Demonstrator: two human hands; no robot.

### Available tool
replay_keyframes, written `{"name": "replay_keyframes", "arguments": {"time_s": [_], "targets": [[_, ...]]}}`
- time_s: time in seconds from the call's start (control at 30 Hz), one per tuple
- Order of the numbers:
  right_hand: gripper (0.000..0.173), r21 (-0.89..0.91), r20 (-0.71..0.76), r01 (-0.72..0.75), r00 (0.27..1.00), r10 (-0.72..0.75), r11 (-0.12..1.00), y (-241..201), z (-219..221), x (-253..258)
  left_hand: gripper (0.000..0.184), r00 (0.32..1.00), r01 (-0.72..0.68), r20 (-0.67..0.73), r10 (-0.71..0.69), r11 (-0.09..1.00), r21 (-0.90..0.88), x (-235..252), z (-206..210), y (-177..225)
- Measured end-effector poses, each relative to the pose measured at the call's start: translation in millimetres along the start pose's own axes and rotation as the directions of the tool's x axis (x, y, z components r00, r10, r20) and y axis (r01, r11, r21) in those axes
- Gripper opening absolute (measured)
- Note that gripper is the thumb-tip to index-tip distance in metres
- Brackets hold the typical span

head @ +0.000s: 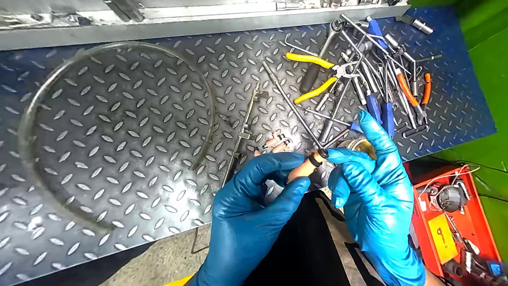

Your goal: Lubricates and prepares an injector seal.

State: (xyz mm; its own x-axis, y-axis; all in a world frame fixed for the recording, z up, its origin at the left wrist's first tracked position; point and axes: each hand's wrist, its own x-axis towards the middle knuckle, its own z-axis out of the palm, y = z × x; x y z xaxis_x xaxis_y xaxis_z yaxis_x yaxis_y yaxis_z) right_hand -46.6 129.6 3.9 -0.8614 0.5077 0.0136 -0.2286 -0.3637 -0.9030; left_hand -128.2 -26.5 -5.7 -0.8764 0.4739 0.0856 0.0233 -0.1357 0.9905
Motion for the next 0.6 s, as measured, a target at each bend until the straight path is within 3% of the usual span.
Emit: {"name": "replay_keyframes", "arguments": {"time_s": [0.2,0.3,0.37,0.47,0.53,0.6], "targets": [[0.058,0.058,0.000,-0.124,0.992,0.124,0.991,2,5,-4,0.028,0.976,-0.205,-0.051,0.213,0.970,0.134,-3,-3,-7],[0.054,0.173,0.004,-0.250,0.967,0.254,0.953,3,8,-5,0.025,0.942,-0.294,-0.062,0.329,0.902,0.316,-6,-6,-13],[0.052,0.240,0.011,-0.334,0.940,0.341,0.912,6,9,-5,0.021,0.907,-0.343,-0.046,0.418,0.801,0.491,-9,-9,-16],[0.048,0.321,0.025,-0.435,0.892,0.452,0.841,10,13,-5,0.015,0.838,-0.407,0.047,0.543,0.565,0.718,-13,-15,-22],[0.045,0.371,0.083,-0.496,0.860,0.504,0.785,10,17,-4,0.015,0.785,-0.460,0.141,0.603,0.414,0.785,-13,-20,-28],[0.041,0.415,0.138,-0.507,0.856,0.498,0.755,9,22,-3,0.014,0.750,-0.491,0.192,0.633,0.340,0.802,-14,-24,-35]]}}
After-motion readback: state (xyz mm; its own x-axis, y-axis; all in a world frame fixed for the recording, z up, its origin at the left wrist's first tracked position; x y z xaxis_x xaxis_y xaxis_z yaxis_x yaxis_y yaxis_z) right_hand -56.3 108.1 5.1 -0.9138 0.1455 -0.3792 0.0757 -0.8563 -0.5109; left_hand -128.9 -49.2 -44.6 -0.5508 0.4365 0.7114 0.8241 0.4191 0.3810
